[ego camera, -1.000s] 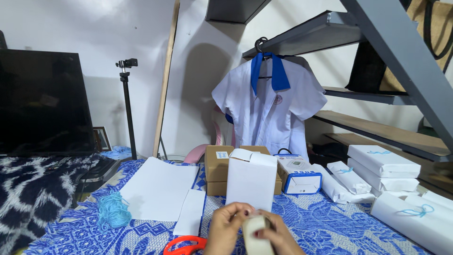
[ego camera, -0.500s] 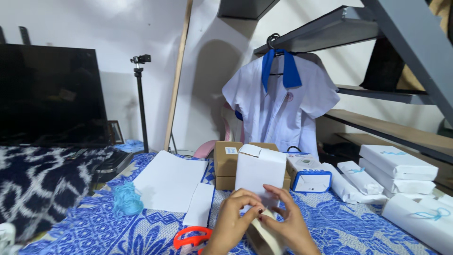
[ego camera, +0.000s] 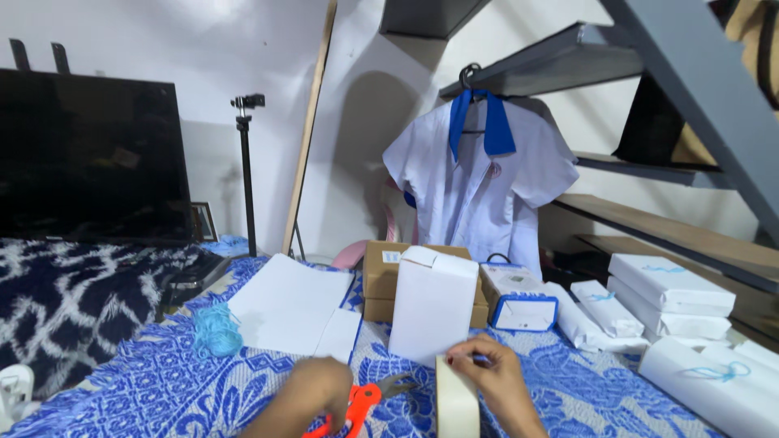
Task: The person wraps a small white box with white paper, folds the edges, and secures them with clear tape. They use scissors to cut the tape and repeat the process to fully enclose the box.
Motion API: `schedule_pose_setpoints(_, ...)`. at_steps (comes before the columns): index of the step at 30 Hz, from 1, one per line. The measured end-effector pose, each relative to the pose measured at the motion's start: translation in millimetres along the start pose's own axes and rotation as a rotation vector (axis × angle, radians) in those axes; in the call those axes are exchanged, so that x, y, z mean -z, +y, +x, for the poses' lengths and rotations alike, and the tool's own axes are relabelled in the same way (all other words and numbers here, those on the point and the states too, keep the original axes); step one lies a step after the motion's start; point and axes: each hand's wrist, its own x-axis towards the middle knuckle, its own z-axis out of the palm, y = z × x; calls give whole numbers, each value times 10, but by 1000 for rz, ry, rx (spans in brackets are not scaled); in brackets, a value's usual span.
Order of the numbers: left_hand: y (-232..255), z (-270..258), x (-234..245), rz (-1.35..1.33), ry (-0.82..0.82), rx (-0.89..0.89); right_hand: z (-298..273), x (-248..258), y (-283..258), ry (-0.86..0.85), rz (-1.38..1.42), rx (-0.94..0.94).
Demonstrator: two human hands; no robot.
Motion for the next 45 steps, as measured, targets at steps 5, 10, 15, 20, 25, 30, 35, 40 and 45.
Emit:
schedule_pose_setpoints(5, -12, -170, 79, 35, 117, 0, 103, 148, 298, -18, 15, -65)
schedule_pose_setpoints(10, -236, -311, 481, -58, 672, -133, 244, 208, 561, -9, 84, -149)
schedule_pose_setpoints(15, -92, -430, 585, 78, 609, -172, 217, 181, 566, -45, 44, -159)
schedule_pose_setpoints(20, 135, -449, 511, 90, 627, -179, 217, 125, 468, -64, 25, -36)
schedule_pose_setpoints(25, 157, -339, 528, 56, 586, -146, 253, 107, 500, -41, -18, -20)
schedule_pose_setpoints(30, 202, -276, 506, 71, 604, -163, 209, 89, 424, -53, 25, 26)
schedule_pose_setpoints(35, 301, -212, 529, 35, 549, -178, 155, 19, 154, 32, -107, -107)
schedule_pose_setpoints(40, 375, -167, 554, 20, 595, -202, 125, -5, 41, 84, -104, -43)
schedule_pose_setpoints(45, 380, -129, 558, 34, 627, -211, 167, 44, 171, 105, -198, -25)
